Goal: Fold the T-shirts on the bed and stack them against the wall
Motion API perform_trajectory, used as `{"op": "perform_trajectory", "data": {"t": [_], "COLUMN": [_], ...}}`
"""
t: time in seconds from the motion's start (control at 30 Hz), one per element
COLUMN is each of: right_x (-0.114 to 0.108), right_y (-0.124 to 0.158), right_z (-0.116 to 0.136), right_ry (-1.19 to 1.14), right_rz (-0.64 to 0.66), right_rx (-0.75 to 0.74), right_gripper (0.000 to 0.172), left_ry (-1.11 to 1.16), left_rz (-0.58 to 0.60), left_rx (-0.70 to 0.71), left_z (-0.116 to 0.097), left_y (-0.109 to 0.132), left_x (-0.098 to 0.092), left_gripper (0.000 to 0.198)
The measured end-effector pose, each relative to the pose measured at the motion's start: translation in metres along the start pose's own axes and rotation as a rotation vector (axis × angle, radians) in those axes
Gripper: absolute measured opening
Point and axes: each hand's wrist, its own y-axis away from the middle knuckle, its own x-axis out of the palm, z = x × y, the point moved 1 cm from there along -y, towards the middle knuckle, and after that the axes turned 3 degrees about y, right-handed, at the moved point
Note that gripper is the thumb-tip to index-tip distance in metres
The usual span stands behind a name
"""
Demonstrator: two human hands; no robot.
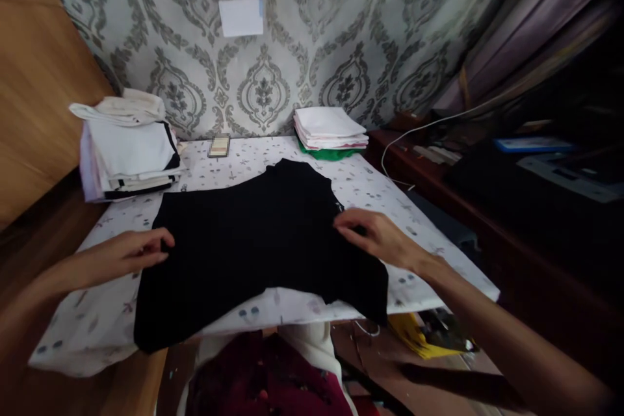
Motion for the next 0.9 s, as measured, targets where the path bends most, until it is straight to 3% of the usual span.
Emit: {"op": "perform_trajectory", "data": {"t": [0.03,0.1,0.2,0.33,0.43,0.57,0.73,0.9], "right_x": [0.0,0.0,0.005,0.02,0.03,0.036,0.03,0.023], "right_y": [-0.031,-0.096,-0.185,-0.257,-0.28,-0.291,-0.283,-0.28], "right_z": [-0.007,-0.02,-0.033,-0.046,-0.06,-0.08,-0.095,-0.108], "right_ry": [0.014,0.093,0.105,0.075,0.06,-0.006,-0.221,-0.321], "right_rz": [-0.029,-0.063,-0.014,0.048,0.076,0.041,-0.18,-0.493], "right_rx": [-0.011,0.046,0.313,0.462,0.53,0.568,0.576,0.533], "right_gripper": [0.021,0.023,0.033,0.034,0.024,0.019,0.024,0.015], "left_ry": [0.013,-0.03,-0.2,-0.336,-0.404,-0.504,-0.645,-0.684], "left_rz": [0.022,-0.063,-0.232,-0.188,-0.122,-0.002,-0.163,-0.309], "left_rx": [0.006,0.031,-0.004,-0.059,-0.123,-0.176,-0.172,-0.215], "left_z": [0.006,0.018,0.035,0.048,0.051,0.044,0.015,-0.01], "left_y": [-0.021,-0.065,-0.121,-0.15,-0.15,-0.142,-0.137,-0.157], "left_x": [0.003,0.009,0.015,0.02,0.018,0.01,-0.011,-0.03], "left_gripper": [0.045,0.043,0.04,0.036,0.03,0.023,0.027,0.034]}}
